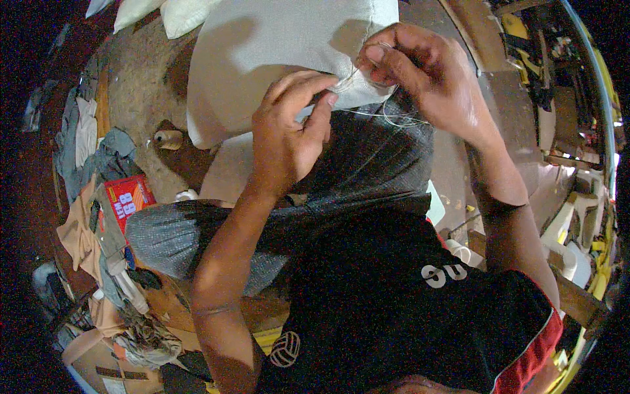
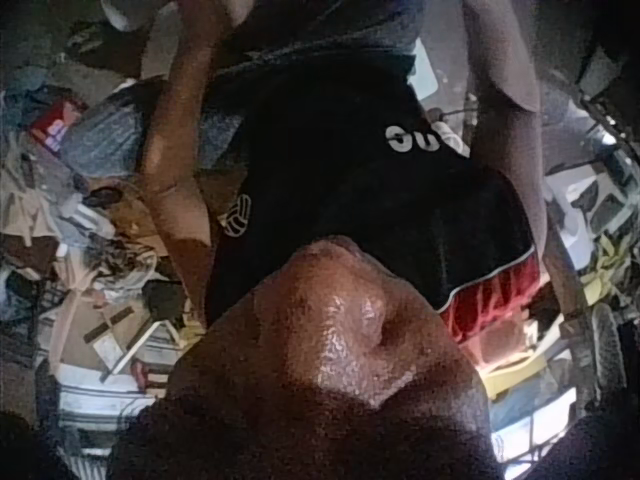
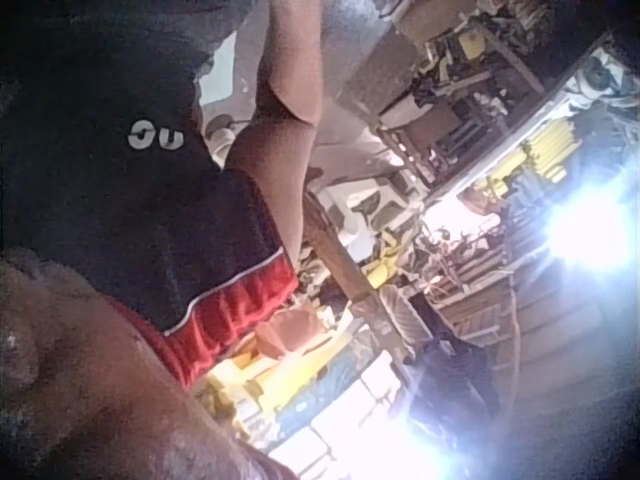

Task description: The person hand-sews the edge of a white pillow using a needle and thread. They pull the thread through the fabric repeatedly, adjust the pillow, and finally cut the thread with scissors before placing the pillow aside.

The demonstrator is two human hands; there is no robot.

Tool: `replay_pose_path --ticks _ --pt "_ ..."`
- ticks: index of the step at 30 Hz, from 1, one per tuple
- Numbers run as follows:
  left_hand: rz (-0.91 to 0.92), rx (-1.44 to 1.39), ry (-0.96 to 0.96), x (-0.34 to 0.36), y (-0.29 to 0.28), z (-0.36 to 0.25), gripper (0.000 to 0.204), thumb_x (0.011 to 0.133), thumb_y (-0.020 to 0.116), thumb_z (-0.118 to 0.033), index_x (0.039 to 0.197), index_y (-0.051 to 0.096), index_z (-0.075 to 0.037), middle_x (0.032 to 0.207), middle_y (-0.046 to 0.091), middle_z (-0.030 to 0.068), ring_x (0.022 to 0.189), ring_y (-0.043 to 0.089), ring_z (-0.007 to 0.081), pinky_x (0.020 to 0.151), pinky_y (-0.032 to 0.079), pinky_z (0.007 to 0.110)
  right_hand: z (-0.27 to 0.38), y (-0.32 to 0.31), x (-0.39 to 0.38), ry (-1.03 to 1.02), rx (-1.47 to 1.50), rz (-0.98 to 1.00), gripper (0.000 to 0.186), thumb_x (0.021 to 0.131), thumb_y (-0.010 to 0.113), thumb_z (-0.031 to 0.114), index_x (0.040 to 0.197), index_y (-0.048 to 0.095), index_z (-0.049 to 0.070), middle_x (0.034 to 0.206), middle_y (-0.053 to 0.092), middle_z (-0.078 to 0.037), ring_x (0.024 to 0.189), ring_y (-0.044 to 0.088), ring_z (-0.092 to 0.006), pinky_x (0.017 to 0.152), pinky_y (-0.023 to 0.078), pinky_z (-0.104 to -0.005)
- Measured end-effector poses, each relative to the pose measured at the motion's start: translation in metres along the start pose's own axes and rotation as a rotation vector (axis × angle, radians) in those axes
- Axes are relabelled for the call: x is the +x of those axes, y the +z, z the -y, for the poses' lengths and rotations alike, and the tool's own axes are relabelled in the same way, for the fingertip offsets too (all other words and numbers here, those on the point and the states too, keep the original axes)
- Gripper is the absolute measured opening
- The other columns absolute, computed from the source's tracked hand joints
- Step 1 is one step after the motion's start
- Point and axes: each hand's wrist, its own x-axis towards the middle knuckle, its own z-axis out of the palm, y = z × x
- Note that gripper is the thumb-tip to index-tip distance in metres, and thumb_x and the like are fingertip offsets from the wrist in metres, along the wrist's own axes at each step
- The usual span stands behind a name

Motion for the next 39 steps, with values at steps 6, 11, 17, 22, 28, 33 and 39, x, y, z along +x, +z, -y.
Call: replay_pose_path --ticks 6,11,17,22,28,33,39 --pt "0.011 -0.03 0.026 0.001 0.002 0.0 0.013 0.084 0.071 -0.005 0.097 0.071 -0.004 0.1 0.07 0.0106 0.098 0.065 0.0294 0.088 0.051 0.038 0.002 0.014 -0.018 -0.258 -0.259 -0.172 0.023 0.104 0.053 0.015 0.105 0.065 -0.004 0.092 0.073 -0.01 0.084 0.07 -0.0147 0.077 0.056 -0.029" --pt "-0.005 -0.109 0.012 -0.002 0.009 0.008 0.009 0.083 0.071 -0.003 0.092 0.07 -0.003 0.096 0.069 0.0112 0.092 0.066 0.0296 0.083 0.052 0.038 -0.003 0.008 -0.005 -0.13 -0.062 -0.028 0.019 0.101 0.054 0.015 0.103 0.066 0.0 0.091 0.071 -0.01 0.08 0.066 -0.0187 0.075 0.052 -0.0295" --pt "-0.028 -0.094 0.028 -0.003 0.012 0.009 0.007 0.083 0.07 -0.001 0.09 0.067 -0.002 0.094 0.068 0.012 0.09 0.065 0.0313 0.082 0.052 0.039 -0.004 0.0 0.009 0.029 0.265 0.183 0.019 0.101 0.053 0.013 0.1 0.065 -0.001 0.089 0.068 -0.002 0.08 0.06 -0.0095 0.072 0.05 -0.0254" --pt "-0.035 -0.118 0.049 -0.005 0.016 0.01 0.007 0.083 0.069 0.0 0.09 0.067 -0.002 0.094 0.068 0.0126 0.089 0.065 0.033 0.083 0.052 0.04 -0.01 0.0 0.008 -0.013 0.271 0.24 0.014 0.098 0.054 0.005 0.095 0.066 -0.001 0.085 0.068 -0.002 0.076 0.059 -0.0093 0.07 0.049 -0.0252" --pt "-0.016 -0.045 0.071 -0.002 0.013 0.011 0.008 0.084 0.067 0.0 0.092 0.067 -0.002 0.093 0.068 0.0139 0.089 0.065 0.0331 0.083 0.052 0.04 -0.007 0.0 0.013 0.042 0.223 0.121 0.014 0.095 0.058 0.008 0.088 0.068 0.001 0.078 0.066 0.0 0.069 0.057 -0.0086 0.063 0.047 -0.027" --pt "-0.042 -0.075 0.049 0.003 0.011 0.008 0.008 0.084 0.068 -0.001 0.092 0.068 -0.002 0.095 0.069 0.0141 0.091 0.066 0.0324 0.083 0.052 0.04 -0.018 0.005 0.015 -0.018 0.011 0.008 0.022 0.093 0.064 0.022 0.086 0.07 0.002 0.064 0.06 -0.006 0.059 0.056 -0.0108 0.058 0.047 -0.0325" --pt "0.037 0.003 -0.052 0.005 -0.005 0.001 0.007 0.086 0.066 -0.002 0.093 0.067 -0.003 0.094 0.07 0.0132 0.086 0.068 0.031 0.08 0.053 0.039 -0.015 0.008 0.008 -0.023 -0.012 0.041 0.018 0.093 0.067 0.02 0.101 0.072 0.005 0.067 0.062 -0.006 0.059 0.054 -0.0096 0.054 0.044 -0.0311"
